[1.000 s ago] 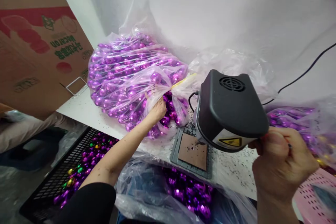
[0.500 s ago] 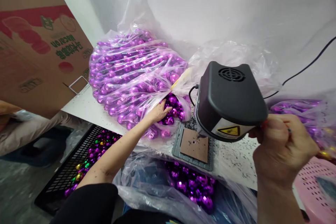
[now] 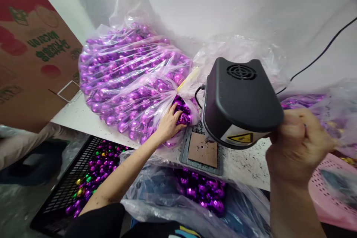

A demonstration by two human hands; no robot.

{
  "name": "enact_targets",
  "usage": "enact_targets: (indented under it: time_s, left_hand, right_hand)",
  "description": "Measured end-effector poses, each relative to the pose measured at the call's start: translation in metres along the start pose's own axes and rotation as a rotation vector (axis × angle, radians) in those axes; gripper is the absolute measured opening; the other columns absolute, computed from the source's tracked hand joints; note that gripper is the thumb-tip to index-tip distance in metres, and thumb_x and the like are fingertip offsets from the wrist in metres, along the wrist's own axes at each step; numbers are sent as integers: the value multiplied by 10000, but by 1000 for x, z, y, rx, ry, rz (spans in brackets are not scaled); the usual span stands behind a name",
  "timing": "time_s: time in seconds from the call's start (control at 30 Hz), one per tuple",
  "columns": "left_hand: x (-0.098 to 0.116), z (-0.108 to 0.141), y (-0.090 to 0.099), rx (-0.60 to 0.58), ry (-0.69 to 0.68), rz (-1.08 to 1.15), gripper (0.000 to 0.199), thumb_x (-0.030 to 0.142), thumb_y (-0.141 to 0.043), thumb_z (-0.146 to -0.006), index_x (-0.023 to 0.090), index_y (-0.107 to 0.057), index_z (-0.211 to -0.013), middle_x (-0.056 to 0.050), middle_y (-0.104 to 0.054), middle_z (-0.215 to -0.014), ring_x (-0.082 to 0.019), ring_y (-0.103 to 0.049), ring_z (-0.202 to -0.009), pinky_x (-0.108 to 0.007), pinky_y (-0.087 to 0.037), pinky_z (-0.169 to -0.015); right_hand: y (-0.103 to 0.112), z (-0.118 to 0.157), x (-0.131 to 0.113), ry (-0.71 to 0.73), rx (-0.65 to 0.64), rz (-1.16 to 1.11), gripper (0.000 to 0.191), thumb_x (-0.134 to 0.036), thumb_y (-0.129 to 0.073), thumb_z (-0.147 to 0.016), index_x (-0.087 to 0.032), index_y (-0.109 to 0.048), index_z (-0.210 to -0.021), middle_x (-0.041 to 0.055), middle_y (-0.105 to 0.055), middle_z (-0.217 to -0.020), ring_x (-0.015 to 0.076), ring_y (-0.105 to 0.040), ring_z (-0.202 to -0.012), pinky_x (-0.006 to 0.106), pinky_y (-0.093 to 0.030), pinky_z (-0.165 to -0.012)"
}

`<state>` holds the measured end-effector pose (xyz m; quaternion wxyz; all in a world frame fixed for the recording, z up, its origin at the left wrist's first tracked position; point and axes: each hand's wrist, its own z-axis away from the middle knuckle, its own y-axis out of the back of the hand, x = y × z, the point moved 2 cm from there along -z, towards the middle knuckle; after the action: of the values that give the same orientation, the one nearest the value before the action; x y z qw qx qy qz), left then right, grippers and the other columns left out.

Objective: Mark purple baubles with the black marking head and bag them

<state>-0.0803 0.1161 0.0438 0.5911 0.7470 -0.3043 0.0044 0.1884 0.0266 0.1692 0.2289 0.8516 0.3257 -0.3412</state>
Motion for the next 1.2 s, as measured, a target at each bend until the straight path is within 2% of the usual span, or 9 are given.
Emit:
enact_targets:
  time_s: [0.1,0.17,0.3,0.37,0.47,0.63,0.77,0.97,1.2]
  left_hand:
    - [14,20,13,79,-29,406,581,237,-757,-838,195,-520,-1367,-159,-548,-1442,-300,-523,-1351,-484,-423,-1145]
    - [22,37,19,95,116,801,615,267,-755,-844,251,-487,-1397,-105,-593,-1365,-248,-641,-1176,-413,-534,-1014]
    - [40,69,11,-147,480,1527,686,270,-802,-809,311,-480,-1413,-63,-634,-1252,-191,-719,-929,-294,-598,-771]
    - [48,80,1,-262,541,1774,616,329,-773,-850,305,-513,-1408,-70,-655,-1224,-208,-716,-977,-307,-597,-802]
    - [53,86,-14,-316,597,1946,504,412,-690,-923,286,-551,-1390,-81,-695,-1165,-214,-726,-983,-302,-594,-794]
    - [56,89,-28,-369,658,1907,521,484,-725,-877,232,-593,-1314,-89,-717,-1057,-223,-750,-853,-282,-582,-676]
    - [55,85,-34,-237,625,1595,509,391,-795,-813,194,-622,-1249,-76,-692,-1113,-181,-695,-887,-242,-553,-677]
    - [55,72,-45,-78,399,963,468,323,-743,-843,206,-588,-1269,-72,-678,-1220,-249,-634,-1127,-409,-498,-1015]
    - [63,68,-59,-39,63,601,371,289,-666,-918,222,-580,-1272,-98,-640,-1289,-270,-591,-1208,-463,-471,-1061]
  right_hand:
    - [-1,-4,-1,1,-25,14,396,-506,-536,-918,-178,-629,-719,-54,-420,-535,48,-335,-479,215,-284,-462]
    - [-4,-9,-1,-12,-33,12,406,-514,-543,-914,-170,-636,-719,-54,-424,-537,45,-341,-490,209,-289,-473]
    - [-12,-21,-1,-52,-32,-19,465,-570,-557,-893,-158,-589,-680,-53,-419,-550,38,-372,-530,192,-294,-493]
    - [-14,-23,-1,-36,-29,-9,508,-611,-541,-890,-156,-577,-667,-51,-396,-549,36,-359,-544,188,-287,-498]
    - [-14,-24,-2,-23,-16,6,539,-649,-532,-880,-152,-586,-681,-49,-385,-557,35,-347,-562,185,-278,-503]
    - [-14,-21,-2,-20,-10,-20,532,-639,-543,-879,-149,-580,-677,-51,-379,-563,32,-338,-559,186,-276,-499]
    - [-15,-20,-1,-46,-1,-59,478,-592,-567,-884,-150,-579,-701,-53,-416,-567,35,-378,-553,190,-316,-507]
    - [-15,-19,-1,-37,14,-36,510,-628,-542,-883,-151,-572,-704,-53,-421,-572,34,-376,-546,187,-304,-496]
    - [-16,-20,-2,-22,7,-23,527,-646,-519,-889,-157,-556,-696,-58,-387,-565,27,-355,-535,188,-271,-508]
